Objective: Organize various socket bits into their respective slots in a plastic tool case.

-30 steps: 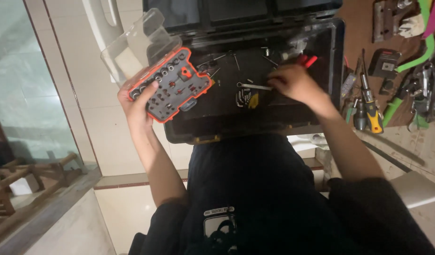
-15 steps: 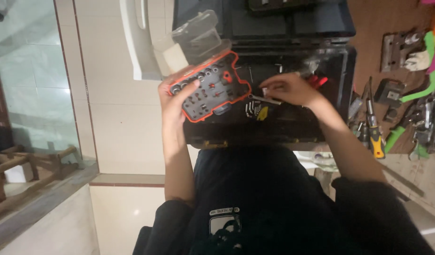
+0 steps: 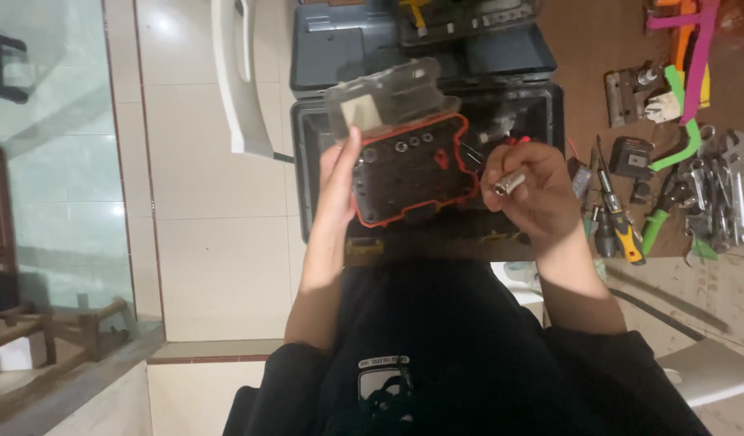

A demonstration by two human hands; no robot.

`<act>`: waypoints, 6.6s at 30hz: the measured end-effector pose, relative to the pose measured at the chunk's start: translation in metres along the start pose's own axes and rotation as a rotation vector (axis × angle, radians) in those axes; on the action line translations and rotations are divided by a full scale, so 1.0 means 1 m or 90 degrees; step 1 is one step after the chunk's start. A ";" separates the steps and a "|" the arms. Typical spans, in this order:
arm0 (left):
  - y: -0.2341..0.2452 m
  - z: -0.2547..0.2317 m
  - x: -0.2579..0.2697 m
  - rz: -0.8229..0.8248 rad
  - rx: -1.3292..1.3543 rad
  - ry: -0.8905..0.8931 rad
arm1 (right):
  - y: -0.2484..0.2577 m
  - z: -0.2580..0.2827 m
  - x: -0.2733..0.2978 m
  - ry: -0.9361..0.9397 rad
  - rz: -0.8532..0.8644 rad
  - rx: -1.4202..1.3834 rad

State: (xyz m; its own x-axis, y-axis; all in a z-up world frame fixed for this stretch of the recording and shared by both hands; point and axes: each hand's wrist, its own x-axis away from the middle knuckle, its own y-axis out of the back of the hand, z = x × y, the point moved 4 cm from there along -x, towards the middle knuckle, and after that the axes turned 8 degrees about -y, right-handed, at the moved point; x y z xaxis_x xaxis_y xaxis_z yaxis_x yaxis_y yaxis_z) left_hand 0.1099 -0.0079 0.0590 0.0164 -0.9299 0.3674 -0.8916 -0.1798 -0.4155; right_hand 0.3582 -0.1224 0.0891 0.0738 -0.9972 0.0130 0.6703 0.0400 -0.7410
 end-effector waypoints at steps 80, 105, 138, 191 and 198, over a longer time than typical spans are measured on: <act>0.064 -0.036 -0.109 0.057 -0.021 -0.174 | 0.217 -0.071 -0.053 -0.615 0.012 1.375; 0.110 -0.021 -0.089 0.008 0.052 -0.215 | 0.078 -0.129 -0.110 -0.373 -0.026 0.573; -0.072 0.002 -0.229 0.117 -0.149 -0.044 | 0.231 0.084 -0.320 -0.558 0.020 0.866; 0.083 0.017 -0.078 0.093 -0.031 -0.106 | 0.215 -0.086 -0.111 -0.301 -0.282 1.270; 0.080 0.020 -0.062 0.100 -0.003 -0.120 | 0.279 -0.128 -0.114 -0.290 -0.289 1.275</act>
State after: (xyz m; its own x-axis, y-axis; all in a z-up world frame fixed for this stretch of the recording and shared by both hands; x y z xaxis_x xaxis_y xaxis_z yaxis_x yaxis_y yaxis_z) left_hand 0.0464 0.0289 -0.0138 -0.0398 -0.9898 0.1366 -0.8922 -0.0264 -0.4509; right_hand 0.4425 -0.0059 -0.2055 -0.3604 -0.8843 0.2970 0.3559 0.1639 0.9200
